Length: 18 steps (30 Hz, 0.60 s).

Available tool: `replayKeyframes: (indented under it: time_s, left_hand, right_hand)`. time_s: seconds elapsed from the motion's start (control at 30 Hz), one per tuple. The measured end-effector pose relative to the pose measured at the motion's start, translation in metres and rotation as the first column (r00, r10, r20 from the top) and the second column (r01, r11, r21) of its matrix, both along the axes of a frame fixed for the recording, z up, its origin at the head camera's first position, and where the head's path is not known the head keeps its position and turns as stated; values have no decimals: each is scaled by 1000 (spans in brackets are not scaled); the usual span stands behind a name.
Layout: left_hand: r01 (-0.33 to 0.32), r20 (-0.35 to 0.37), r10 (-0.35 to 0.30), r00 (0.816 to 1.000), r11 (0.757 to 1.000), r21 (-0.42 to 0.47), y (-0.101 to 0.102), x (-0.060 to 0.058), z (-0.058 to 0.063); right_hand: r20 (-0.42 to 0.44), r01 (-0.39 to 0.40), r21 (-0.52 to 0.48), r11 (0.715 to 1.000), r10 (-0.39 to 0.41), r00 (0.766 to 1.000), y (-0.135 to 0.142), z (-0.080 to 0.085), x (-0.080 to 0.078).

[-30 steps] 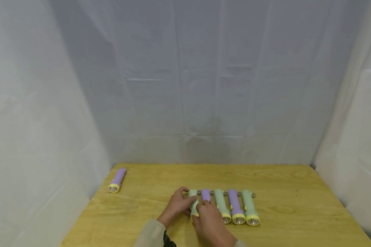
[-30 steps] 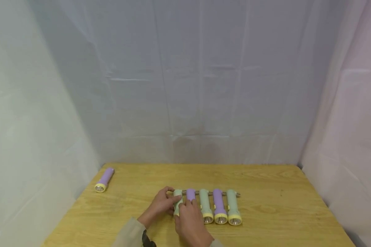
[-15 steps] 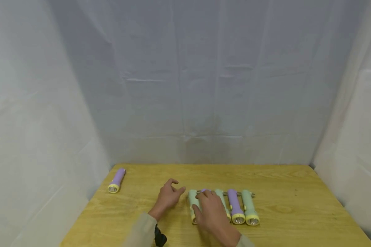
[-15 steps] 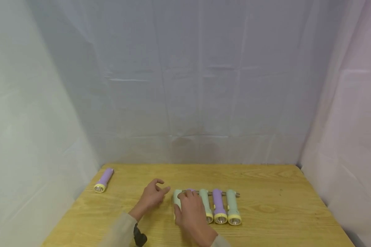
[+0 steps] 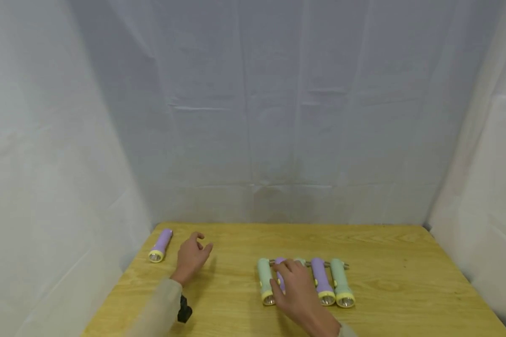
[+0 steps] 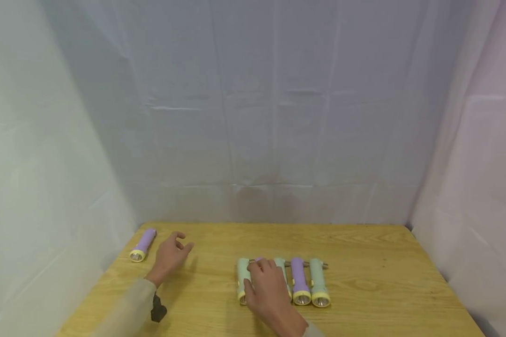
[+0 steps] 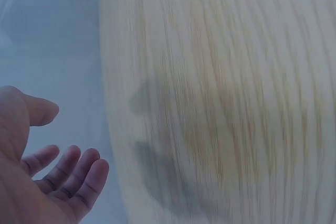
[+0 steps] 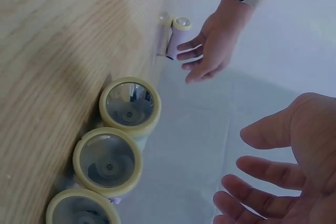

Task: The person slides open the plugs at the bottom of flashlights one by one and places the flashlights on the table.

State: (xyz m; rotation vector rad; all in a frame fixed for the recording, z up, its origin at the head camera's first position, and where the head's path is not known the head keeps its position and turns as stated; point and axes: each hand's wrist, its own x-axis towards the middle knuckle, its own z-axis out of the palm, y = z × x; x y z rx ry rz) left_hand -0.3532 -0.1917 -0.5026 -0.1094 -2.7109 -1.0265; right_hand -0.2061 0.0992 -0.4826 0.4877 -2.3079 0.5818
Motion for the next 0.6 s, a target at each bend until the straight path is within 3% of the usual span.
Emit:
replayKeyframes:
  time_s: [0.13,0.33,0.6]
  left_hand:
    - [-40,-32,38,999,997,-72,-26,-6,1]
    - [-83,-135,61,989,984,-158,-57,-14,0]
    - [-216,-135,190,972,954,-209,-96,-21,-7]
  right_hand:
    - [-33,-9,23,1000,10,999,5,-5,4]
    - [-18,1,49,999,-1,1000,13,-13,12]
    - [-36,31,53,998,-29,999,17,-25,16]
